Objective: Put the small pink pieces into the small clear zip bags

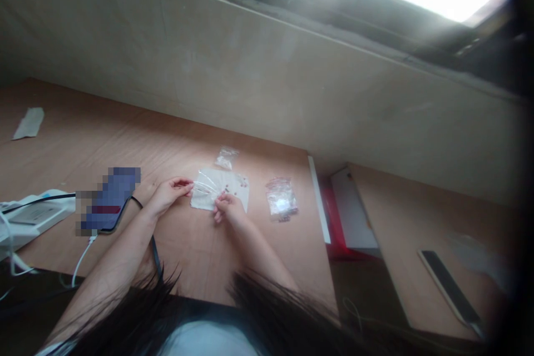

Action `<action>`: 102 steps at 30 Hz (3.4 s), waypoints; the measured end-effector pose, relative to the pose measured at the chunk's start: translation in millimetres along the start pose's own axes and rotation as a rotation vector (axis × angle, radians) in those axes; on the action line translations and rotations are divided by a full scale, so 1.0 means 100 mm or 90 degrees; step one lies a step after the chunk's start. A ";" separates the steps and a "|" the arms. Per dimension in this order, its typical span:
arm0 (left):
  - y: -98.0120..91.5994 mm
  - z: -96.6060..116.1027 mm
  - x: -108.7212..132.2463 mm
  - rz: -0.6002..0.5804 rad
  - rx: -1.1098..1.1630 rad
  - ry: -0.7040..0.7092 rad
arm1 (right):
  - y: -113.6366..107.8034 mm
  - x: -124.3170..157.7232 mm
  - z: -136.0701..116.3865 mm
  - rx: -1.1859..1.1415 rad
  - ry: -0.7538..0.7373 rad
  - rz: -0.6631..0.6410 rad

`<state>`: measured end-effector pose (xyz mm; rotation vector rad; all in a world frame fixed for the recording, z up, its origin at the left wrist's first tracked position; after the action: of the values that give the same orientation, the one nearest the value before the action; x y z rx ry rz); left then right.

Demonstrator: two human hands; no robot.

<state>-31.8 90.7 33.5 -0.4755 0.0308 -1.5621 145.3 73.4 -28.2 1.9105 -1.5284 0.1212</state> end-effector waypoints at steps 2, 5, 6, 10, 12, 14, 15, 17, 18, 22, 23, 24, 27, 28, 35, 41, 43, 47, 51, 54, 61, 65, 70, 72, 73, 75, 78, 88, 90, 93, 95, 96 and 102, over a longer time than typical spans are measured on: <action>-0.01 0.03 0.00 0.020 -0.009 0.001 | 0.00 0.00 0.00 0.004 0.002 -0.002; -0.01 0.06 0.00 0.023 -0.015 0.011 | -0.01 -0.01 0.01 0.005 -0.003 -0.006; 0.00 0.07 -0.01 0.027 -0.017 0.015 | -0.01 -0.01 0.01 0.004 -0.006 -0.010; 0.06 0.09 -0.04 0.018 -0.032 0.036 | -0.02 -0.02 0.03 0.006 -0.012 -0.016; 0.10 0.11 -0.07 0.003 -0.032 0.042 | -0.03 -0.02 0.04 0.012 -0.011 -0.010; 0.13 0.13 -0.09 -0.005 -0.026 0.048 | -0.03 -0.03 0.04 0.013 -0.013 -0.009; 0.14 0.14 -0.10 -0.009 -0.022 0.052 | -0.04 -0.03 0.04 0.012 -0.014 -0.010; 0.14 0.15 -0.11 -0.012 -0.012 0.060 | -0.04 -0.03 0.05 0.007 -0.018 -0.014; 0.14 0.16 -0.12 -0.008 -0.009 0.061 | -0.04 -0.03 0.05 0.003 -0.019 -0.018; 0.13 0.17 -0.15 0.006 -0.006 0.069 | -0.04 -0.04 0.06 -0.009 -0.013 -0.031; 0.14 0.17 -0.15 0.009 -0.005 0.072 | -0.04 -0.03 0.05 -0.011 -0.011 -0.032; 0.15 0.18 -0.15 0.012 0.000 0.072 | -0.04 -0.03 0.05 -0.012 -0.010 -0.032; 0.24 0.15 -0.12 -0.002 0.051 0.054 | -0.03 -0.03 0.04 -0.019 -0.008 -0.035; 0.29 0.14 -0.11 -0.022 0.078 0.043 | -0.03 -0.03 0.04 -0.021 -0.007 -0.036; 0.57 -0.04 -0.01 -0.185 0.209 -0.004 | -0.03 -0.01 0.02 -0.029 -0.013 -0.050; 0.59 -0.03 -0.07 -0.154 0.055 0.010 | -0.01 0.00 0.02 -0.022 -0.014 -0.045; 0.58 0.00 -0.09 -0.135 -0.005 0.019 | -0.01 0.00 0.03 -0.018 -0.013 -0.043; 0.56 0.02 -0.12 -0.101 -0.072 0.019 | -0.03 -0.01 0.04 -0.020 -0.013 -0.053; 0.55 0.01 -0.15 -0.084 -0.148 0.046 | -0.03 0.00 0.02 -0.023 -0.014 -0.063; 0.54 -0.01 -0.18 -0.074 -0.195 0.061 | -0.04 0.01 0.01 -0.022 -0.013 -0.064; 0.55 -0.05 -0.20 -0.102 -0.132 0.086 | -0.04 0.00 0.03 -0.029 -0.010 -0.067; 0.56 -0.08 -0.22 -0.098 -0.113 0.085 | -0.04 -0.02 0.04 -0.026 -0.009 -0.064; 0.60 -0.06 -0.25 -0.091 -0.157 0.107 | -0.04 -0.02 0.04 -0.034 -0.011 -0.060; 0.61 -0.06 -0.25 -0.082 -0.183 0.106 | -0.04 -0.02 0.03 -0.039 -0.009 -0.062; 0.60 -0.07 -0.25 -0.077 -0.195 0.105 | -0.04 -0.01 0.03 -0.041 -0.008 -0.060; 0.60 -0.07 -0.25 -0.065 -0.218 0.105 | -0.04 -0.01 0.02 -0.046 -0.008 -0.058; 0.58 -0.08 -0.25 -0.058 -0.223 0.109 | -0.04 -0.01 0.02 -0.051 -0.006 -0.055; 0.56 -0.03 -0.21 -0.056 -0.201 0.129 | -0.05 -0.01 0.03 -0.053 0.001 -0.056; 0.57 -0.04 -0.21 -0.056 -0.216 0.115 | -0.05 -0.01 0.02 -0.061 -0.001 -0.054; 0.58 -0.02 -0.20 -0.068 -0.212 0.125 | -0.05 -0.01 0.01 -0.070 -0.010 -0.049; 0.58 0.00 -0.19 -0.070 -0.200 0.135 | -0.04 0.00 0.00 -0.074 -0.011 -0.048; 0.57 0.01 -0.17 -0.073 -0.188 0.139 | -0.03 0.01 -0.01 -0.077 -0.010 -0.046; 0.49 0.14 0.08 -0.214 -0.084 0.174 | -0.02 0.21 -0.26 -0.086 -0.050 0.026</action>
<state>19.8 84.3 33.3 -0.3798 0.2780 -1.9568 161.9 70.3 0.7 1.7971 -1.5867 -0.0387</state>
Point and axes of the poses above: each hand's wrist, its own x-axis away from the middle knuckle, its own y-axis out of the palm, z = x × y, the point moved 4 cm from there along -x, towards the middle knuckle, and after that the axes turned 13 degrees about -x, right-handed, at the moved point
